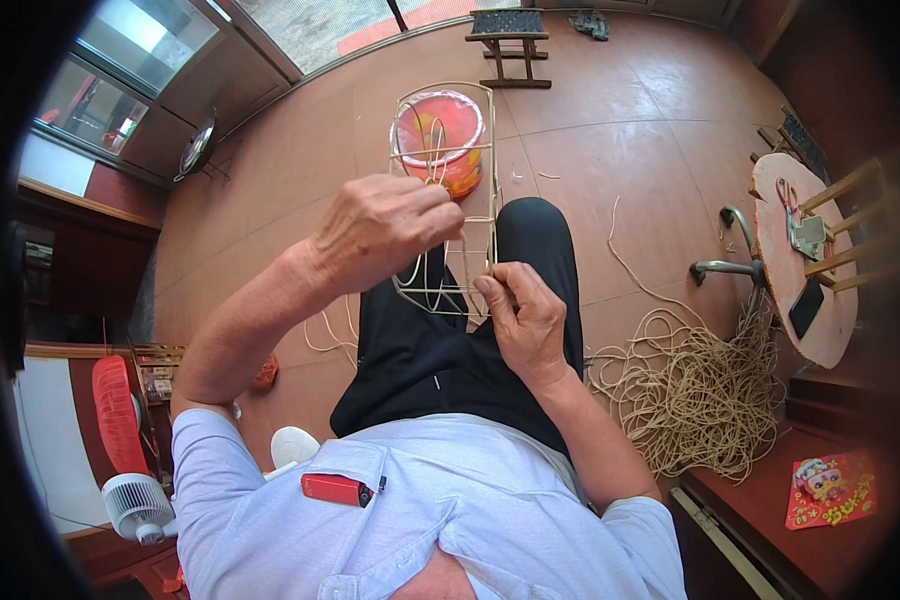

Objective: Weave material onto a wire or bamboo lantern frame.

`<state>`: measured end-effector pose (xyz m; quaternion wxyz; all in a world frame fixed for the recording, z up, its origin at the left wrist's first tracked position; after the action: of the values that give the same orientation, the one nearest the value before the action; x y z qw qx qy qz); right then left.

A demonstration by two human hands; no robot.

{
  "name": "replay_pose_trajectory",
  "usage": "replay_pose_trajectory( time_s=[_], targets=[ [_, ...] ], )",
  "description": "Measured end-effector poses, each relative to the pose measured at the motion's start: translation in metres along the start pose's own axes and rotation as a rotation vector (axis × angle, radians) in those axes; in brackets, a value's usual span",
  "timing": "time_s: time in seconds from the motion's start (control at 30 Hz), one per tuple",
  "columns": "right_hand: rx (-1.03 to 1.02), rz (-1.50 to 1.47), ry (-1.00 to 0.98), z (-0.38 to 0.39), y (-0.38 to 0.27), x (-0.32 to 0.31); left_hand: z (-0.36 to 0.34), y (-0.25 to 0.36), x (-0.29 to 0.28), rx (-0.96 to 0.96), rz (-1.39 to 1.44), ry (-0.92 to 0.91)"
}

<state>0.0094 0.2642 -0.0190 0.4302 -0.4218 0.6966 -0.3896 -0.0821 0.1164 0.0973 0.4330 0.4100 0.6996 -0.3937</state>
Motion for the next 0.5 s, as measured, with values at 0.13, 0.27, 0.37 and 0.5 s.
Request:
replay_pose_trajectory(
  time_s=[0.13, 0.27, 0.37, 0.5],
  targets=[
    [-0.005, -0.019, -0.002, 0.014, 0.001, -0.002, -0.012, -0.02, -0.014, -0.024, -0.038, 0.106],
    [-0.026, 0.003, -0.014, 0.027, 0.005, -0.001, -0.023, -0.045, -0.022, -0.04, -0.073, 0.19],
    [-0.019, -0.013, -0.035, 0.035, 0.007, -0.002, -0.033, -0.062, -0.019, -0.075, -0.115, 0.245],
    [-0.032, -0.01, -0.038, 0.043, 0.009, -0.004, -0.043, -0.078, -0.011, -0.133, -0.09, 0.209]
  ],
)
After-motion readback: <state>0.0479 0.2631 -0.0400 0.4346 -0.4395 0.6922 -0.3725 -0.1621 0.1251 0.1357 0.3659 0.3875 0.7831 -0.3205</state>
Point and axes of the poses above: each hand's wrist, its own z-axis away from the middle knuckle, its own x-axis out of the palm, y = z × x, the point moved 6 cm from there along -z, towards the middle knuckle, and after that the axes turned 1 degree about -z, right-handed, at the moved point
